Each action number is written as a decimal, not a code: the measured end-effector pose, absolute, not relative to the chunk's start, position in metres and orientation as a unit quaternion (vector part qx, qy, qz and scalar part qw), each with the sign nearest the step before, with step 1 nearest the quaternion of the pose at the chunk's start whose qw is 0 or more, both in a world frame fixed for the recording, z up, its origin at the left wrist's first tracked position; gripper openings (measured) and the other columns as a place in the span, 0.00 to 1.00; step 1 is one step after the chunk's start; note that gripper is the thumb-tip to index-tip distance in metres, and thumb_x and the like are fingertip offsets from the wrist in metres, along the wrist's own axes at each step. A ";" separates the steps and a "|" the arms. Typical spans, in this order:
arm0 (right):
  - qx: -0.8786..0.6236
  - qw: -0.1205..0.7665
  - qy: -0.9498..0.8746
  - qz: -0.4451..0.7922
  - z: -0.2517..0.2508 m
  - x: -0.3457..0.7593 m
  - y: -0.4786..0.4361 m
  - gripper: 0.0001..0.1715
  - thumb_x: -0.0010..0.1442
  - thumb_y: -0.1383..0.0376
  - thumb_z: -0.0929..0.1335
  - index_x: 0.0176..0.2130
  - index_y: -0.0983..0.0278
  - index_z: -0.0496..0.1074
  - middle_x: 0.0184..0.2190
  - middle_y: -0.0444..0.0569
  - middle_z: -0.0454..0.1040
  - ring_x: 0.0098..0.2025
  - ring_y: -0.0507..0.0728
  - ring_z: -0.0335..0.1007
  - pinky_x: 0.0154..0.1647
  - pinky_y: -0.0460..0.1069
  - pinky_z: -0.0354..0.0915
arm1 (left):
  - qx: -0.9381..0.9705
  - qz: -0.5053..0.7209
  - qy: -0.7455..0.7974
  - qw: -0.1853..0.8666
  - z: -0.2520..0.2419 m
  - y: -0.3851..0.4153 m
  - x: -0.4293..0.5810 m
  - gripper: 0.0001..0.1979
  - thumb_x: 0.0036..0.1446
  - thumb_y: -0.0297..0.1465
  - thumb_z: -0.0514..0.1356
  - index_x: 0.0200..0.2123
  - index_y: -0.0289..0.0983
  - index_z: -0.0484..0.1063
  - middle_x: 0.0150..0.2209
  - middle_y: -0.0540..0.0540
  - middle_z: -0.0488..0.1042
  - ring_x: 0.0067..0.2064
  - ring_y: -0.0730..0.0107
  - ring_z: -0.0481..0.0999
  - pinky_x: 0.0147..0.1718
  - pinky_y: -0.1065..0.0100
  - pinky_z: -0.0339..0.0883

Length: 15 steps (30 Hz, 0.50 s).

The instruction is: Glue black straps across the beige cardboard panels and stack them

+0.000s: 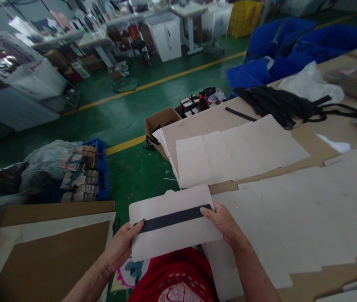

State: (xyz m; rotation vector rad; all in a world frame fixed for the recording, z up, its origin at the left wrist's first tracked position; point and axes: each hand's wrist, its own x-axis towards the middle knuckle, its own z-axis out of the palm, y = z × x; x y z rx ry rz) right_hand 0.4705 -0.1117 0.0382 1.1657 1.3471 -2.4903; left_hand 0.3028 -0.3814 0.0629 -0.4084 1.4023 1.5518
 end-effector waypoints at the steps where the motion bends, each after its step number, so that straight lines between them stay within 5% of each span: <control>1: 0.387 0.037 0.444 -0.807 0.037 0.470 -0.112 0.29 0.52 0.53 0.75 0.47 0.68 0.74 0.31 0.50 0.81 0.26 0.55 0.75 0.26 0.46 0.68 | -0.170 0.638 0.575 0.484 0.063 -0.381 0.302 0.25 0.47 0.35 0.73 0.47 0.31 0.75 0.36 0.39 0.82 0.33 0.59 0.82 0.31 0.66 0.75; 7: 0.424 0.030 0.412 -0.806 0.043 0.467 -0.117 0.28 0.56 0.49 0.72 0.48 0.66 0.74 0.31 0.50 0.81 0.27 0.57 0.76 0.28 0.48 0.71 | -0.167 0.641 0.570 0.486 0.062 -0.380 0.302 0.24 0.48 0.36 0.73 0.47 0.31 0.76 0.37 0.39 0.82 0.37 0.57 0.82 0.32 0.66 0.76; 15: 0.483 0.013 0.429 -0.763 0.050 0.469 -0.116 0.27 0.62 0.49 0.67 0.51 0.63 0.75 0.44 0.52 0.81 0.43 0.61 0.79 0.39 0.49 0.74 | -0.196 0.643 0.562 0.481 0.070 -0.379 0.301 0.23 0.53 0.37 0.69 0.49 0.30 0.75 0.38 0.36 0.82 0.37 0.55 0.83 0.37 0.62 0.77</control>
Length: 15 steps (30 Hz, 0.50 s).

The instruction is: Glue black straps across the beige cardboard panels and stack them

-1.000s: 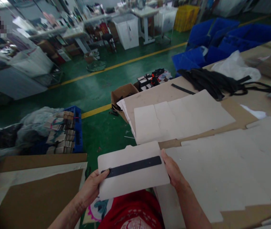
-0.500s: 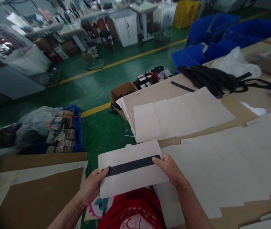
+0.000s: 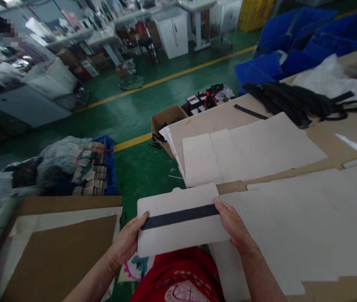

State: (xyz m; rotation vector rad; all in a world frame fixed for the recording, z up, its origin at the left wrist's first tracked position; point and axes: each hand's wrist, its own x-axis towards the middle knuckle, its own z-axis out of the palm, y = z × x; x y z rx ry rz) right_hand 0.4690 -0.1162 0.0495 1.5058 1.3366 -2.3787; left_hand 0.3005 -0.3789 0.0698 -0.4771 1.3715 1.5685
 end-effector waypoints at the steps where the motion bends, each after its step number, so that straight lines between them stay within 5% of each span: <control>1: 0.496 0.014 0.435 -0.751 0.049 0.470 -0.116 0.27 0.62 0.49 0.67 0.52 0.63 0.75 0.45 0.52 0.81 0.45 0.61 0.79 0.40 0.49 0.74 | -0.208 0.645 0.554 0.482 0.071 -0.379 0.300 0.23 0.55 0.38 0.68 0.49 0.30 0.75 0.39 0.36 0.82 0.38 0.54 0.83 0.38 0.61 0.77; 6: 0.521 0.030 0.431 -0.735 0.041 0.473 -0.113 0.34 0.59 0.45 0.68 0.57 0.62 0.72 0.49 0.52 0.79 0.50 0.62 0.76 0.45 0.52 0.74 | -0.253 0.665 0.493 0.501 0.071 -0.379 0.298 0.28 0.61 0.48 0.59 0.52 0.30 0.74 0.44 0.35 0.81 0.44 0.53 0.81 0.44 0.59 0.75; 10: 0.550 0.022 0.440 -0.709 0.038 0.474 -0.112 0.36 0.58 0.42 0.68 0.56 0.62 0.73 0.55 0.52 0.74 0.54 0.62 0.74 0.43 0.50 0.74 | -0.199 0.680 0.507 0.490 0.065 -0.383 0.301 0.25 0.55 0.43 0.67 0.50 0.31 0.76 0.43 0.37 0.81 0.41 0.55 0.82 0.42 0.62 0.75; 15: 0.417 0.081 0.482 -0.766 0.040 0.476 -0.122 0.36 0.53 0.46 0.72 0.53 0.64 0.74 0.44 0.54 0.81 0.39 0.63 0.79 0.36 0.53 0.73 | -0.157 0.643 0.565 0.492 0.052 -0.397 0.315 0.21 0.49 0.37 0.72 0.43 0.30 0.77 0.35 0.37 0.82 0.31 0.59 0.81 0.33 0.64 0.73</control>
